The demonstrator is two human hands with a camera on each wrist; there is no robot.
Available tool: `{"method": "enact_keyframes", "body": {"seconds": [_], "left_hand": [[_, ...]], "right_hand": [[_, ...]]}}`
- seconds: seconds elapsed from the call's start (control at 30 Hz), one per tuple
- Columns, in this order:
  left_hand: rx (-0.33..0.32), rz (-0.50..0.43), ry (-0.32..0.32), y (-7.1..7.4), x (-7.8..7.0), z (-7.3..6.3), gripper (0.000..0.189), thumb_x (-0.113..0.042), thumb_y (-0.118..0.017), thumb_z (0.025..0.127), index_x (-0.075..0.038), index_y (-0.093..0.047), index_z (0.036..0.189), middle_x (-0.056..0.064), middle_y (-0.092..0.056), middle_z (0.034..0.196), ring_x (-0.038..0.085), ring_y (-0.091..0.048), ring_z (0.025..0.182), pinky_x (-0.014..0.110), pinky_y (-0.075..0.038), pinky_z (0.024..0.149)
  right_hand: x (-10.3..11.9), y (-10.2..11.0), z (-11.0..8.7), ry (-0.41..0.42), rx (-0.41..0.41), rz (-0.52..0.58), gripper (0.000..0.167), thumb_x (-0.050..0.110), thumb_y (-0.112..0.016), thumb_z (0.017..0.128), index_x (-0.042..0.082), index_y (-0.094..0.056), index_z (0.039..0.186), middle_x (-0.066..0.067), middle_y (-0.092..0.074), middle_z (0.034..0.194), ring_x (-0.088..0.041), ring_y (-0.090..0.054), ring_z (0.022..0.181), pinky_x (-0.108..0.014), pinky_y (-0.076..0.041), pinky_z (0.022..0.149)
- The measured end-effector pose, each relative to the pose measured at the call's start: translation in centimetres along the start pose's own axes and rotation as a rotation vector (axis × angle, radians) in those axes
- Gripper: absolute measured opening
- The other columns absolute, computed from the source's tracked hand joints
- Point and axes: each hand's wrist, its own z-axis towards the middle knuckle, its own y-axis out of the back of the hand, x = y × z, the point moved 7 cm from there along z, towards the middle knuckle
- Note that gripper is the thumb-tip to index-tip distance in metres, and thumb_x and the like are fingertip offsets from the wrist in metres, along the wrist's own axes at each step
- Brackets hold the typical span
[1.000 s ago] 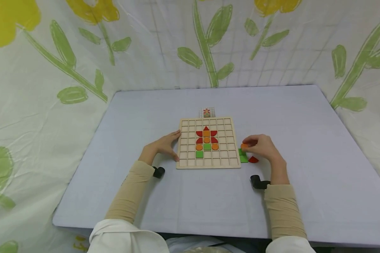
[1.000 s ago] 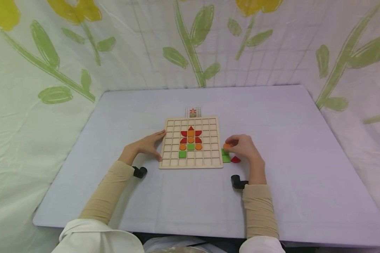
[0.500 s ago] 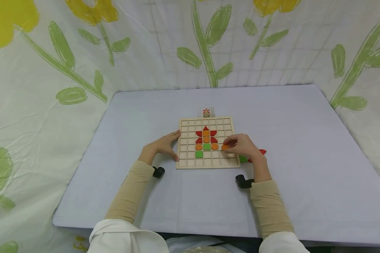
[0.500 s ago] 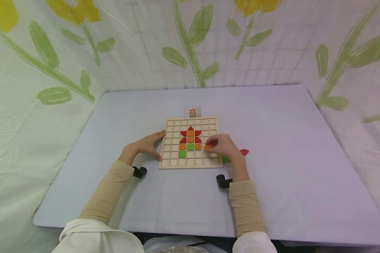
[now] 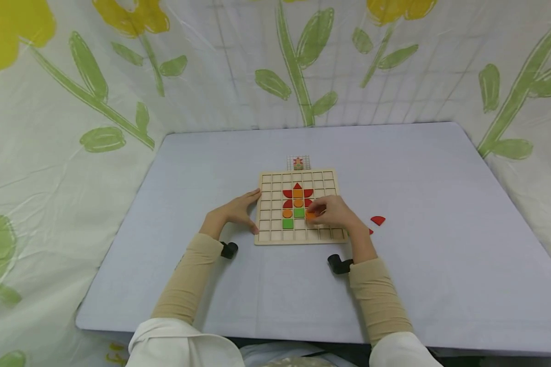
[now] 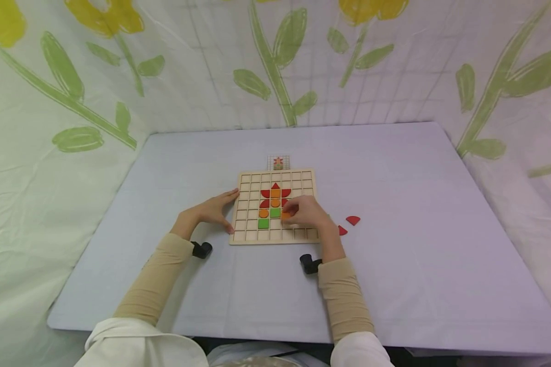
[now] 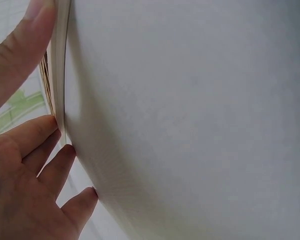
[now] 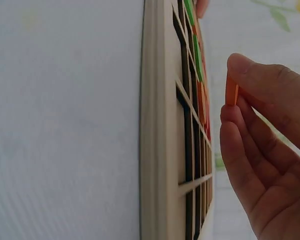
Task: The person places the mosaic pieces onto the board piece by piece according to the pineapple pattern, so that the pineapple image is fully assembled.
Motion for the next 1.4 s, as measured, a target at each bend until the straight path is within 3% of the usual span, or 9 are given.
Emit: {"method": "enact_keyframes", "body": {"seconds": [0.67, 1.0, 1.4], "left_hand": [[-0.005, -0.011, 0.013, 0.0, 0.4, 0.1, 0.115, -0.028, -0.088, 0.07, 0.0, -0.015, 0.154, 0.012, -0.007, 0.163, 0.031, -0.008, 0.148, 0.046, -0.015, 0.119], [-0.001, -0.012, 0.001, -0.1, 0.4, 0.1, 0.114, -0.028, -0.088, 0.07, 0.0, -0.015, 0.154, 0.012, -0.007, 0.163, 0.03, -0.008, 0.148, 0.045, -0.015, 0.119], [0.0, -0.017, -0.001, -0.1, 0.4, 0.0, 0.114, -0.027, -0.088, 0.07, -0.001, -0.016, 0.154, 0.011, -0.007, 0.163, 0.03, -0.008, 0.148, 0.044, -0.014, 0.119]], "right_hand": [[1.2, -2.6, 1.2, -0.003, 0.077, -0.033, 0.013, 0.007, -0.077, 0.08, 0.002, -0.073, 0.091, -0.005, -0.068, 0.085, -0.017, -0.061, 0.078, -0.03, -0.054, 0.074], [1.6, -3.2, 1.5, 0.018, 0.088, -0.118, 0.012, 0.009, -0.076, 0.081, 0.003, -0.073, 0.091, -0.003, -0.066, 0.082, -0.018, -0.058, 0.078, -0.028, -0.052, 0.071], [1.7, -3.2, 1.4, 0.004, 0.106, -0.124, 0.013, 0.01, -0.078, 0.081, 0.004, -0.074, 0.092, -0.004, -0.068, 0.087, -0.018, -0.06, 0.081, -0.031, -0.054, 0.075]]}}
